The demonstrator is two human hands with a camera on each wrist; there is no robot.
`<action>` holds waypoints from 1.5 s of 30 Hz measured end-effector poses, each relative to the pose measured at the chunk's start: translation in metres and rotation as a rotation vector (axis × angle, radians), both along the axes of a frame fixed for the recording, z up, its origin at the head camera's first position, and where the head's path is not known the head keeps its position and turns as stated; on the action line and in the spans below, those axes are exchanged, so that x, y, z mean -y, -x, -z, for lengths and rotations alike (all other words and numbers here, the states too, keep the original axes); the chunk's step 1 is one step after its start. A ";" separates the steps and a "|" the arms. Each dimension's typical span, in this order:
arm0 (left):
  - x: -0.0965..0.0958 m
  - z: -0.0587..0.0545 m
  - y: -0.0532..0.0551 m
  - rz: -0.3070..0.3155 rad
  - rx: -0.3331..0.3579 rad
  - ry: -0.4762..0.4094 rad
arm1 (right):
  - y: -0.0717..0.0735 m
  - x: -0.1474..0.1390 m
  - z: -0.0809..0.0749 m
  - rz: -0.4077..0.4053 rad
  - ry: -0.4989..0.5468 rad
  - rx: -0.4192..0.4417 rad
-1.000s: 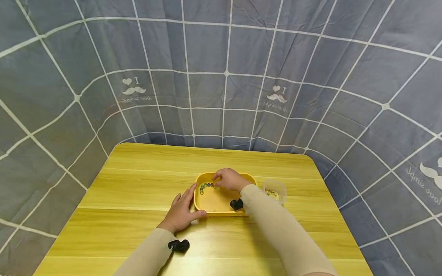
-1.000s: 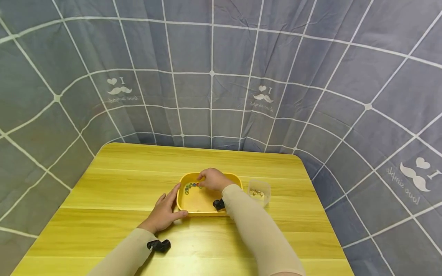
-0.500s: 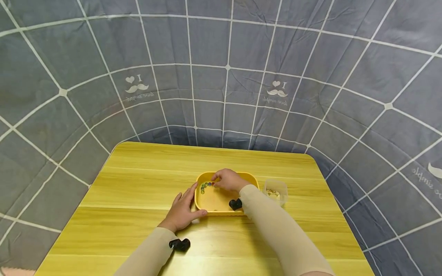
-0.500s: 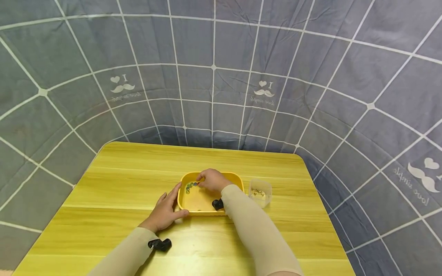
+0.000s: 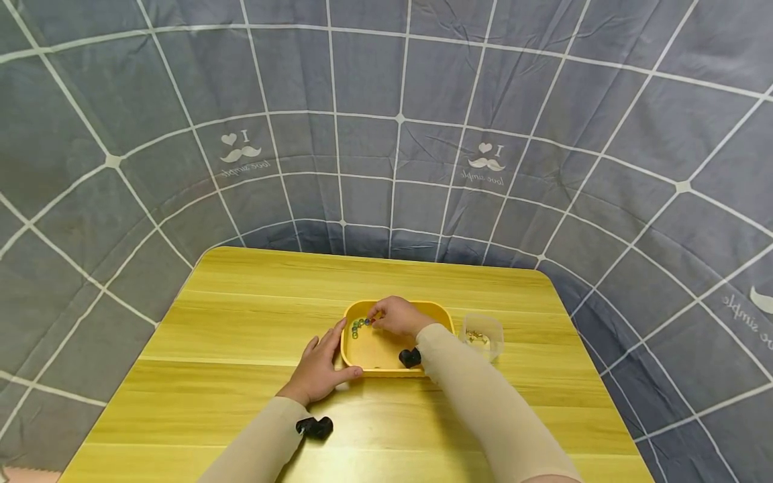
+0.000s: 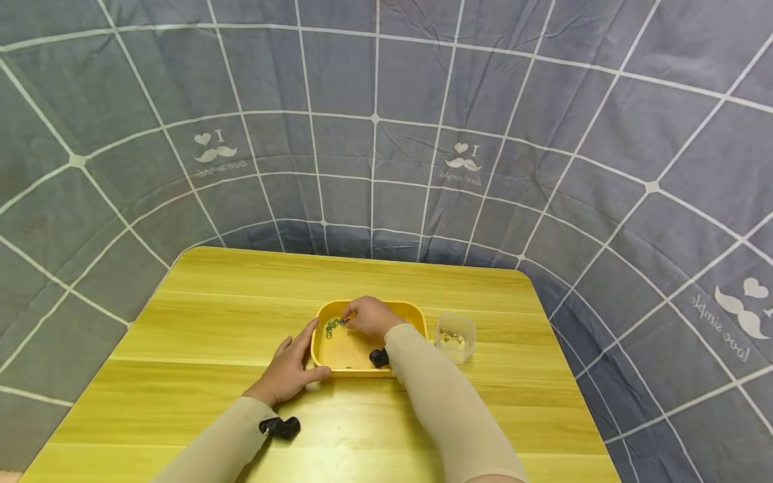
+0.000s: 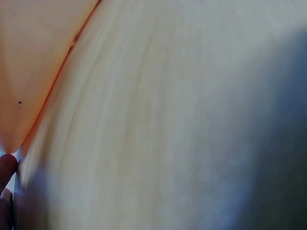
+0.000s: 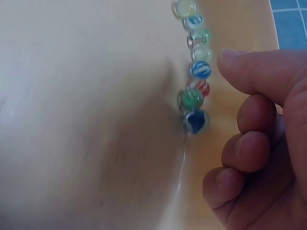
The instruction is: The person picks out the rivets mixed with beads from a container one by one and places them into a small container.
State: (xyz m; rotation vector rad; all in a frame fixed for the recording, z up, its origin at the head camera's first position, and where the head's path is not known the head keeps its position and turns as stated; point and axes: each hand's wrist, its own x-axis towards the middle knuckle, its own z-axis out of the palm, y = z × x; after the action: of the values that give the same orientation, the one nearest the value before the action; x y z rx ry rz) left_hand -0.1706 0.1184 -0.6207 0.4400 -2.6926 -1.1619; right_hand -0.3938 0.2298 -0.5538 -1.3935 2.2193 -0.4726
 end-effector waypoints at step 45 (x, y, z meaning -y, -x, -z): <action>0.030 0.003 0.018 0.036 0.003 -0.018 | 0.000 0.038 0.018 0.018 -0.018 -0.058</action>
State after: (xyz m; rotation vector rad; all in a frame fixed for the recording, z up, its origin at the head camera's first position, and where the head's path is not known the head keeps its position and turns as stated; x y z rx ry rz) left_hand -0.1881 0.0885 -0.6241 0.3972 -2.7057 -1.1963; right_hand -0.3936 0.1916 -0.5716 -1.3958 2.2782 -0.4224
